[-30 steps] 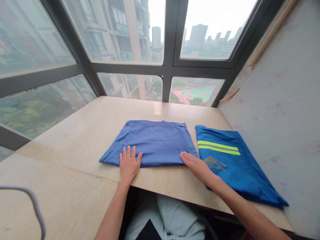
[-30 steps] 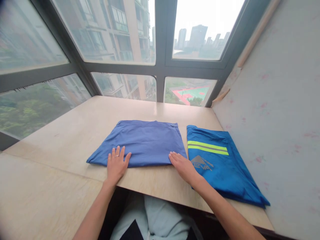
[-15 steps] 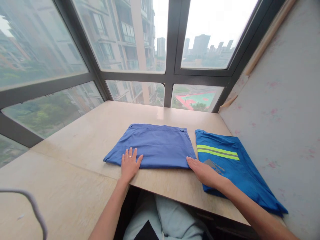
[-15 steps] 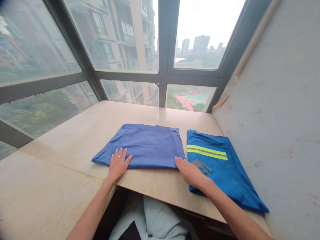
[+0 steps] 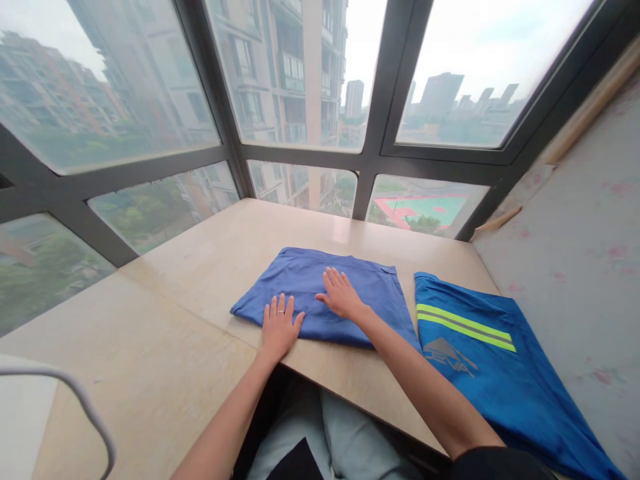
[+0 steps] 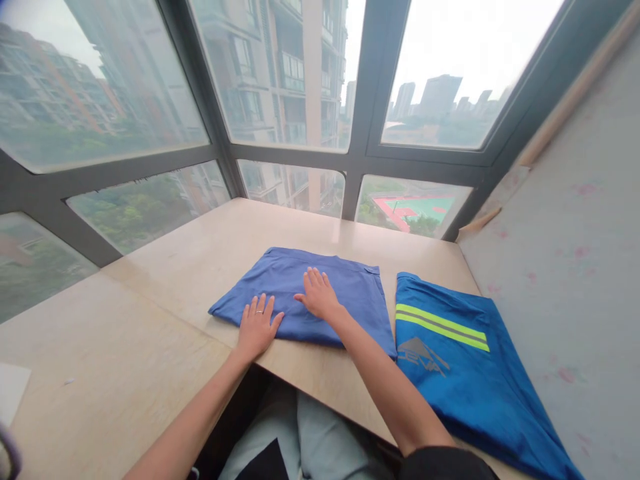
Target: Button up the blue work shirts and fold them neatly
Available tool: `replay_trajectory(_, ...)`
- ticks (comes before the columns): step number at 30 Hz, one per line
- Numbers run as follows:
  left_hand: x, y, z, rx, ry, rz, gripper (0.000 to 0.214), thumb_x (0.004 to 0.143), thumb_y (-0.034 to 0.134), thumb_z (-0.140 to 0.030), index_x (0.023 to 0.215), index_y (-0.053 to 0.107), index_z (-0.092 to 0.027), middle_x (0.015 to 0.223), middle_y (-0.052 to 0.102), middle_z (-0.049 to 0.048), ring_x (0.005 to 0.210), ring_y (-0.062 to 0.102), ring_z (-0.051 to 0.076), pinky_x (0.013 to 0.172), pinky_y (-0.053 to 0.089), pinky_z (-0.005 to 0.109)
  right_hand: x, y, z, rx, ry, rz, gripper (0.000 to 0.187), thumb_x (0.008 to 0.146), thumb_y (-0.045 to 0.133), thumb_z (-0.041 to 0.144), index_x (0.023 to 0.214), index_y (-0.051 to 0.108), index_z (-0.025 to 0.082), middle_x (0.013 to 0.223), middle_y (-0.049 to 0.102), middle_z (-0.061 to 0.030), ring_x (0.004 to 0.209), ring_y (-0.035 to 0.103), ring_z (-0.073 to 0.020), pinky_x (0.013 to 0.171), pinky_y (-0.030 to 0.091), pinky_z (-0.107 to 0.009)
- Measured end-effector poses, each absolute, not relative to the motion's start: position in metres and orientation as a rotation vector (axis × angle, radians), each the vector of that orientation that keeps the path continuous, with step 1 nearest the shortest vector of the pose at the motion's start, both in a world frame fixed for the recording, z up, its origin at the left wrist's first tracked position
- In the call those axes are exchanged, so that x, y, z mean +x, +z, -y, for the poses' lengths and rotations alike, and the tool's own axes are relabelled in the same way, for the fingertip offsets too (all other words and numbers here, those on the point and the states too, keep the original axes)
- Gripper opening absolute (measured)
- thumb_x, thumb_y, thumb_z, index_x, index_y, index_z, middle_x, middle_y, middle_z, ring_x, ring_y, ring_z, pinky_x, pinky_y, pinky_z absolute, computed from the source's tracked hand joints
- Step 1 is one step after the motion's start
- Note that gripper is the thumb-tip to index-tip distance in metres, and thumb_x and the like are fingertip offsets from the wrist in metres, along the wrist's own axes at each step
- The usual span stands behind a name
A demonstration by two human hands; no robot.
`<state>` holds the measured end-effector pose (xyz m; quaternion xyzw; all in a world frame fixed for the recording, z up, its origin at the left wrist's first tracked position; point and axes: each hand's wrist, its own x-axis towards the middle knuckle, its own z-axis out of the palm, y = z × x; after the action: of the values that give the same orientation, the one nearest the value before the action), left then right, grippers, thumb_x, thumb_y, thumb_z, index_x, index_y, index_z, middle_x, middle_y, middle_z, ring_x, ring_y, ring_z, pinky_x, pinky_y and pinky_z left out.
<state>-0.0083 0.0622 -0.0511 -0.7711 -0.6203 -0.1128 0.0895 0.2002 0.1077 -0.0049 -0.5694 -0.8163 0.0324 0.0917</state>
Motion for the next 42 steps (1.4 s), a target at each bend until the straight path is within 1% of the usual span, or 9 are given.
replay_trajectory(5, -0.021, -0.049, -0.055, -2.313, -0.337, 1.854, 0.062, 0.096, 0.038, -0.053, 0.143, 0.049, -0.014, 0.149, 0.045, 0.0176, 0.138, 0.041, 0.036, 0.111, 0.034, 0.051, 0.206, -0.038, -0.133, -1.831, 0.219, 2.395, 0.076, 0.099, 0.026, 0.059, 0.151, 0.031, 0.004, 0.159, 0.024, -0.0209, 0.149, 0.018, -0.0308, 0.120, 0.016, -0.049)
replay_trajectory(10, -0.051, -0.047, -0.060, -2.103, -0.431, 2.081, 0.066, 0.097, 0.033, -0.053, 0.139, 0.051, -0.005, 0.147, 0.044, 0.0258, 0.138, 0.040, 0.036, 0.107, 0.038, 0.050, 0.216, -0.057, -0.133, -1.804, 0.188, 2.402, 0.075, 0.099, 0.020, 0.060, 0.153, 0.030, 0.009, 0.160, 0.024, -0.0157, 0.149, 0.017, -0.0271, 0.121, 0.014, -0.047)
replay_trajectory(18, -0.102, -0.041, -0.071, -1.828, -0.640, 2.528, 0.054, 0.094, 0.045, -0.047, 0.134, 0.055, -0.011, 0.148, 0.044, 0.0227, 0.143, 0.029, 0.038, 0.114, 0.011, 0.066, 0.216, -0.057, -0.134, -1.852, 0.190, 2.419, 0.076, 0.098, 0.017, 0.062, 0.153, 0.029, 0.010, 0.161, 0.022, -0.0137, 0.150, 0.015, -0.0266, 0.121, 0.011, -0.044)
replay_trajectory(22, -0.104, -0.023, -0.073, -1.563, -1.252, 2.743, 0.048, 0.090, 0.052, -0.040, 0.126, 0.058, -0.009, 0.146, 0.045, 0.0251, 0.145, 0.029, 0.035, 0.119, 0.013, 0.055, 0.217, -0.057, -0.133, -1.875, 0.205, 2.433, 0.075, 0.099, 0.019, 0.060, 0.153, 0.029, 0.009, 0.161, 0.021, -0.0144, 0.150, 0.014, -0.0263, 0.121, 0.011, -0.045)
replay_trajectory(26, -0.102, -0.004, -0.061, -0.607, -2.483, 2.860, 0.044, 0.087, 0.053, -0.031, 0.128, 0.052, -0.016, 0.144, 0.048, 0.0165, 0.141, 0.038, 0.025, 0.116, 0.031, 0.037, 0.217, -0.051, -0.136, -1.892, 0.207, 2.468, 0.073, 0.099, 0.022, 0.059, 0.152, 0.030, 0.010, 0.160, 0.023, -0.0161, 0.149, 0.017, -0.0279, 0.120, 0.015, -0.046)
replay_trajectory(30, -0.104, 0.004, -0.047, 0.186, -3.056, 2.901, 0.037, 0.083, 0.050, -0.026, 0.117, 0.056, -0.012, 0.122, 0.058, 0.0193, 0.120, 0.058, 0.025, 0.097, 0.051, 0.034, 0.207, -0.036, -0.144, -1.918, 0.158, 2.507, 0.068, 0.098, 0.031, 0.059, 0.143, 0.045, 0.009, 0.151, 0.040, -0.0228, 0.142, 0.032, -0.0332, 0.115, 0.021, -0.052)
replay_trajectory(33, -0.106, 0.006, -0.048, 0.440, -3.282, 2.899, 0.024, 0.080, 0.052, -0.020, 0.102, 0.061, -0.014, 0.096, 0.063, 0.0117, 0.088, 0.067, 0.017, 0.075, 0.056, 0.027, 0.180, -0.023, -0.153, -1.778, 0.138, 2.520, 0.059, 0.098, 0.039, 0.052, 0.137, 0.051, 0.009, 0.143, 0.047, -0.0254, 0.136, 0.041, -0.0344, 0.113, 0.025, -0.053)
replay_trajectory(38, -0.097, 0.008, -0.065, 0.100, -3.291, 2.974, 0.013, 0.074, 0.069, -0.026, 0.078, 0.064, -0.014, 0.066, 0.060, 0.0011, 0.053, 0.056, 0.011, 0.047, 0.042, 0.021, 0.108, -0.006, -0.166, -1.414, 0.466, 2.351, 0.049, 0.098, 0.044, 0.042, 0.138, 0.050, 0.014, 0.141, 0.053, -0.0177, 0.133, 0.047, -0.0280, 0.111, 0.034, -0.042)
replay_trajectory(42, -0.073, -0.002, -0.077, -0.978, -2.815, 2.921, 0.020, 0.066, 0.077, -0.023, 0.082, 0.071, -0.013, 0.076, 0.071, 0.0055, 0.068, 0.065, 0.017, 0.063, 0.049, 0.026, 0.061, 0.011, -0.185, -1.515, 0.818, 2.094, 0.047, 0.096, 0.048, 0.043, 0.132, 0.054, 0.014, 0.130, 0.062, -0.0158, 0.122, 0.057, -0.0267, 0.104, 0.041, -0.038)
